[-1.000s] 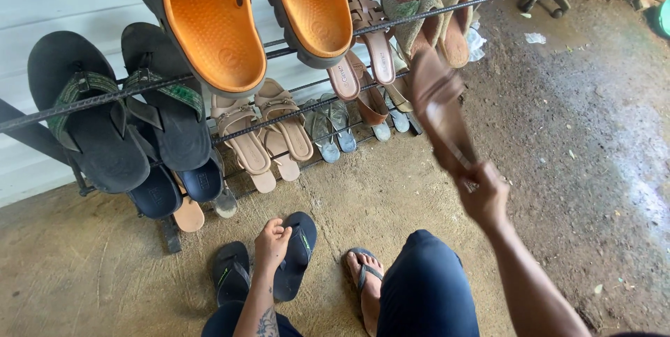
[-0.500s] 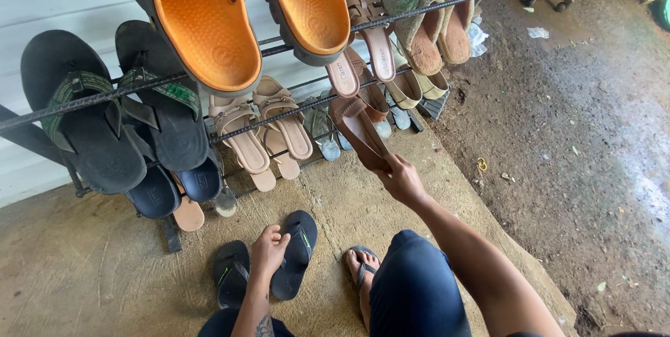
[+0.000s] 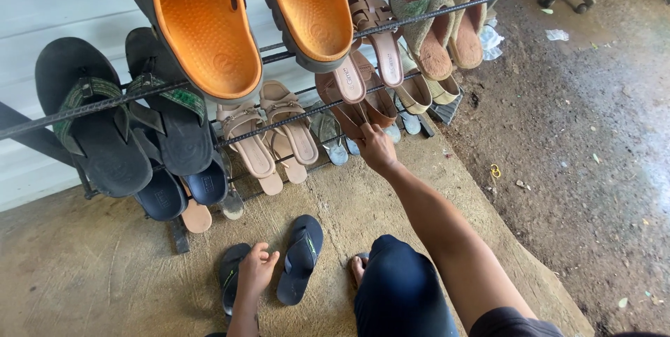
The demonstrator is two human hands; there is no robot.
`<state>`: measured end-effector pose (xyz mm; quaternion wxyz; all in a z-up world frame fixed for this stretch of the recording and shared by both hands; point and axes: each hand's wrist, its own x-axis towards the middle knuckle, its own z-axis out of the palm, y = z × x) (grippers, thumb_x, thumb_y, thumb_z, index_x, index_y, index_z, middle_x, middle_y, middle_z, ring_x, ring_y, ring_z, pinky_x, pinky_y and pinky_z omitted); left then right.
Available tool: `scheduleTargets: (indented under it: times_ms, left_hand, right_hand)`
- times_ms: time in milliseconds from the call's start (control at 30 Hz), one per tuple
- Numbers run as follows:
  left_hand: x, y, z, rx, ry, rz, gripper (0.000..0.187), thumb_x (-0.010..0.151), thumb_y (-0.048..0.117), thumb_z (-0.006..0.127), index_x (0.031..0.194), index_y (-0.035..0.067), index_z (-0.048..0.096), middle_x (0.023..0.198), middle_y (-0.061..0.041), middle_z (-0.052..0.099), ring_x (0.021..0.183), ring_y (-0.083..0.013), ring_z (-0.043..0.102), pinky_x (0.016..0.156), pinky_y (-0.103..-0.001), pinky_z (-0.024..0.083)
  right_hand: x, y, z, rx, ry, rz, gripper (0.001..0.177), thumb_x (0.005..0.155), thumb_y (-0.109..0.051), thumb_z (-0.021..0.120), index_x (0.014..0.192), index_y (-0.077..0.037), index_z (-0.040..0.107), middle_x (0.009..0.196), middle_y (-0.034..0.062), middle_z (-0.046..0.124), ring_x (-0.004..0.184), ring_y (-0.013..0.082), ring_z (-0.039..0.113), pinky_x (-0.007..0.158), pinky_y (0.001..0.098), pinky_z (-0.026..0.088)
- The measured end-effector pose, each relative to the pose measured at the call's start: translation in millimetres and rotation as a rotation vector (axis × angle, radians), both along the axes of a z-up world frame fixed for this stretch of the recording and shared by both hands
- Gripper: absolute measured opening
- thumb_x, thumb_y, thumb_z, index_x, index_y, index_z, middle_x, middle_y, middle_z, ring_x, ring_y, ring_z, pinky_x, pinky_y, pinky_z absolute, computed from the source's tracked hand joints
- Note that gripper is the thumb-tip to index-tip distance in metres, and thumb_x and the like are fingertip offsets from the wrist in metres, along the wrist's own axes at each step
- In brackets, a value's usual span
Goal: Organizing various shoes and sandals on a multi-tier shoe rack.
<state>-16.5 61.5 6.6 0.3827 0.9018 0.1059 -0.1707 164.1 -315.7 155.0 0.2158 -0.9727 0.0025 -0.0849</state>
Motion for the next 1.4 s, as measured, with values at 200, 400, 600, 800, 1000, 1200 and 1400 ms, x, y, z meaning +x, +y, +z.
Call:
scheduleTargets:
  times_ms: [200,400,600,800,1000,1200,1400]
  left_hand:
    - [-5.9,4.7,-6.0,0.024,0.033,-0.001,0.051,0.088,0.037,0.075,0.128,0.008,0.065,0.111,-0.014,0.077,0.097,-0.0273,0.077,0.088,-0.039,0.061]
    - [-4.4,-0.9,-1.4,0.02,0.059,-0.028,0.051,0.089,0.036,0.075,0.13,0.008,0.063,0.114,-0.017,0.076,0.099,-0.0289,0.076,0.089,-0.04,0.06]
    - [-5.0,-12.5,-9.7,-0.055,0.068,-0.016,0.055,0.084,0.037,0.077,0.129,0.008,0.063,0.116,-0.018,0.075,0.103,-0.0305,0.076,0.092,-0.041,0.06]
    - [-7.3,-6.3,-38.8,0.041,-0.024,0.005,0.051,0.085,0.036,0.079,0.126,0.009,0.064,0.131,-0.021,0.062,0.125,-0.0376,0.058,0.105,-0.046,0.048]
    - [-8.6,-3.3,-16.3,0.098,0.034,0.059,0.051,0.084,0.035,0.079,0.125,0.01,0.064,0.133,-0.02,0.057,0.128,-0.0381,0.053,0.105,-0.047,0.048]
    - [-20.6,17.2,-18.6,0.11,0.059,0.094,0.051,0.085,0.036,0.078,0.125,0.009,0.065,0.132,-0.02,0.058,0.128,-0.0367,0.055,0.108,-0.046,0.048]
    - [-33.8,37.2,-16.2,0.1,0.17,0.124,0.054,0.087,0.037,0.076,0.131,0.009,0.062,0.136,-0.019,0.057,0.128,-0.0364,0.057,0.107,-0.046,0.051]
  right_hand:
    - [6.3,3.6,-11.7,-0.04,-0.074,-0.003,0.033,0.094,-0.023,0.072,0.115,-0.003,0.057,0.104,0.0229,0.065,0.082,0.0385,0.069,0.065,0.0491,0.059]
    - [6.2,-1.8,-21.3,-0.047,-0.102,-0.024,0.033,0.095,-0.024,0.072,0.117,-0.004,0.058,0.106,0.0215,0.065,0.082,0.0388,0.071,0.065,0.0493,0.059]
    - [-0.5,-6.8,-29.9,-0.057,0.035,0.01,0.037,0.102,-0.025,0.068,0.132,-0.006,0.056,0.12,0.0206,0.063,0.087,0.0315,0.072,0.067,0.0401,0.063]
    - [-65.7,24.0,-12.4,-0.216,-0.523,0.138,0.073,0.086,-0.035,0.079,0.144,-0.008,0.042,0.132,0.0216,0.047,0.11,0.0424,0.063,0.083,0.0475,0.062]
    - [-122.2,57.7,-109.3,0.05,0.283,0.648,0.048,0.098,-0.034,0.068,0.137,-0.007,0.06,0.132,0.0185,0.067,0.108,0.0309,0.07,0.094,0.045,0.061]
    - [-150.8,109.6,-135.8,0.338,0.978,0.421,0.069,0.096,-0.032,0.069,0.151,-0.005,0.037,0.143,0.0225,0.055,0.113,0.0308,0.069,0.089,0.0441,0.065]
    - [-156.5,122.9,-169.5,0.861,1.199,0.199,0.081,0.092,-0.023,0.07,0.156,0.0,0.025,0.135,0.0293,0.058,0.104,0.0327,0.072,0.081,0.0447,0.068]
